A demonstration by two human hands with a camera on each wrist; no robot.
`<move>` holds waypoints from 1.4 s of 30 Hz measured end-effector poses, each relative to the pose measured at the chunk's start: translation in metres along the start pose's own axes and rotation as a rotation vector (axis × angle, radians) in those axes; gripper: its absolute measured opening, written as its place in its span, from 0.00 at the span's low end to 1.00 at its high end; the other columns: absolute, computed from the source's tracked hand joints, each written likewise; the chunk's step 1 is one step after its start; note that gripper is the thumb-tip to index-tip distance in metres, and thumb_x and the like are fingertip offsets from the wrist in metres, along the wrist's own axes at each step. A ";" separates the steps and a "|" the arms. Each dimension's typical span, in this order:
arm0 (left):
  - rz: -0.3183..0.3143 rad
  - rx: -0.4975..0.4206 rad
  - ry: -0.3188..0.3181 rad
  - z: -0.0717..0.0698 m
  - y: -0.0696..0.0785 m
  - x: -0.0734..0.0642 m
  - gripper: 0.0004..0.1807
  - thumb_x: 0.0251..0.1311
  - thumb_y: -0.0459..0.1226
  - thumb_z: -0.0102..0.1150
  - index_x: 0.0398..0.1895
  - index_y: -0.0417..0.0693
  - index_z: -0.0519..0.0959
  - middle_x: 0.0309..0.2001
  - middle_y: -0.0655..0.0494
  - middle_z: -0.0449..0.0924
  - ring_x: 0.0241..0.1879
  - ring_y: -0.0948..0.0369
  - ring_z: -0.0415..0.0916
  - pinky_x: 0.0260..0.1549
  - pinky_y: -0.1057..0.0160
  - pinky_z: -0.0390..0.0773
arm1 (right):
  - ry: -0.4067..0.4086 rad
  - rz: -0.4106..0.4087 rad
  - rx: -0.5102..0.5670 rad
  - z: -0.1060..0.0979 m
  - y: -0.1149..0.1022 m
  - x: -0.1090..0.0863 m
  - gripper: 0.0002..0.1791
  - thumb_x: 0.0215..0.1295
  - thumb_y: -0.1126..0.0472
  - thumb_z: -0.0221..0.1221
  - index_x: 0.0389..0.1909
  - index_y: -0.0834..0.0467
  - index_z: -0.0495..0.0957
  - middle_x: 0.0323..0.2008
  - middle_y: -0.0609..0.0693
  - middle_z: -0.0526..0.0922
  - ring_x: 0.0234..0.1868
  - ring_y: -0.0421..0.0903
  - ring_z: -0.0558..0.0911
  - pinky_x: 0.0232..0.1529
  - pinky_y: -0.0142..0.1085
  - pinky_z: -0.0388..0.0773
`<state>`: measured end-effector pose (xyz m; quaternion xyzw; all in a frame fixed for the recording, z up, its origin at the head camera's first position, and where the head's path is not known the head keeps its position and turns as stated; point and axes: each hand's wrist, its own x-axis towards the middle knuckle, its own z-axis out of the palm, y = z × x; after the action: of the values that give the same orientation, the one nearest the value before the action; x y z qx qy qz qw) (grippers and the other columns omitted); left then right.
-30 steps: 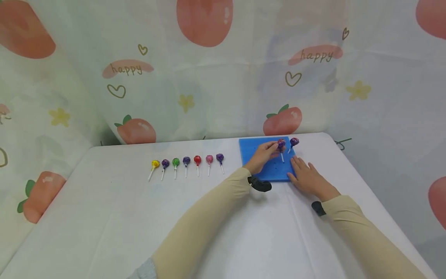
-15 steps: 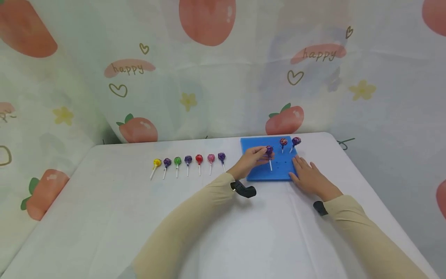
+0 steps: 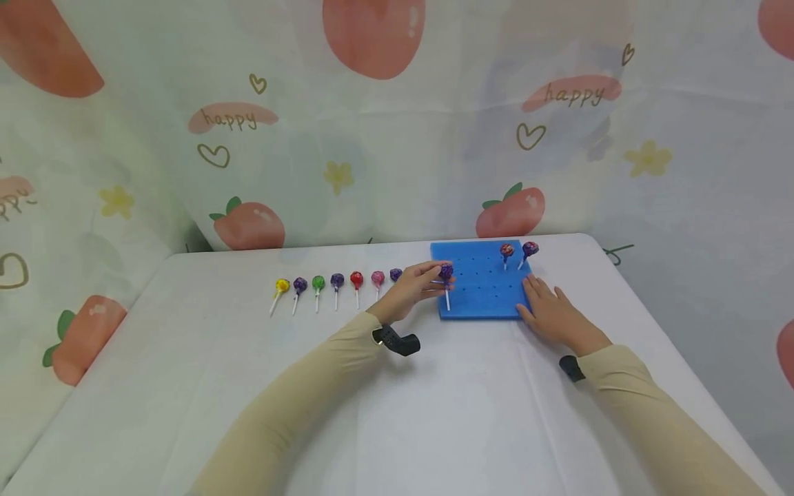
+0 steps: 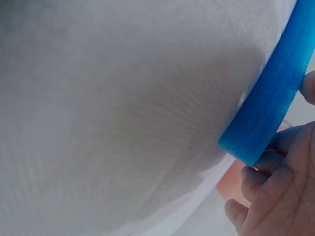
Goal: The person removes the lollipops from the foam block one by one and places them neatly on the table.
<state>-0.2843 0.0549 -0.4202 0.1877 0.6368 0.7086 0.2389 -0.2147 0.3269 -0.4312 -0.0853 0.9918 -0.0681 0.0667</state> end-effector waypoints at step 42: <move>-0.084 0.185 0.307 -0.071 0.019 -0.100 0.23 0.62 0.32 0.55 0.62 0.49 0.71 0.53 0.45 0.79 0.52 0.55 0.79 0.53 0.61 0.77 | -0.026 -0.032 0.000 -0.002 0.011 -0.011 0.39 0.71 0.50 0.44 0.67 0.78 0.44 0.68 0.77 0.45 0.69 0.71 0.47 0.67 0.66 0.40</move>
<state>-0.2450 -0.0620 -0.4055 0.0717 0.7355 0.6568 0.1501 -0.2057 0.3403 -0.4292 -0.1022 0.9894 -0.0679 0.0782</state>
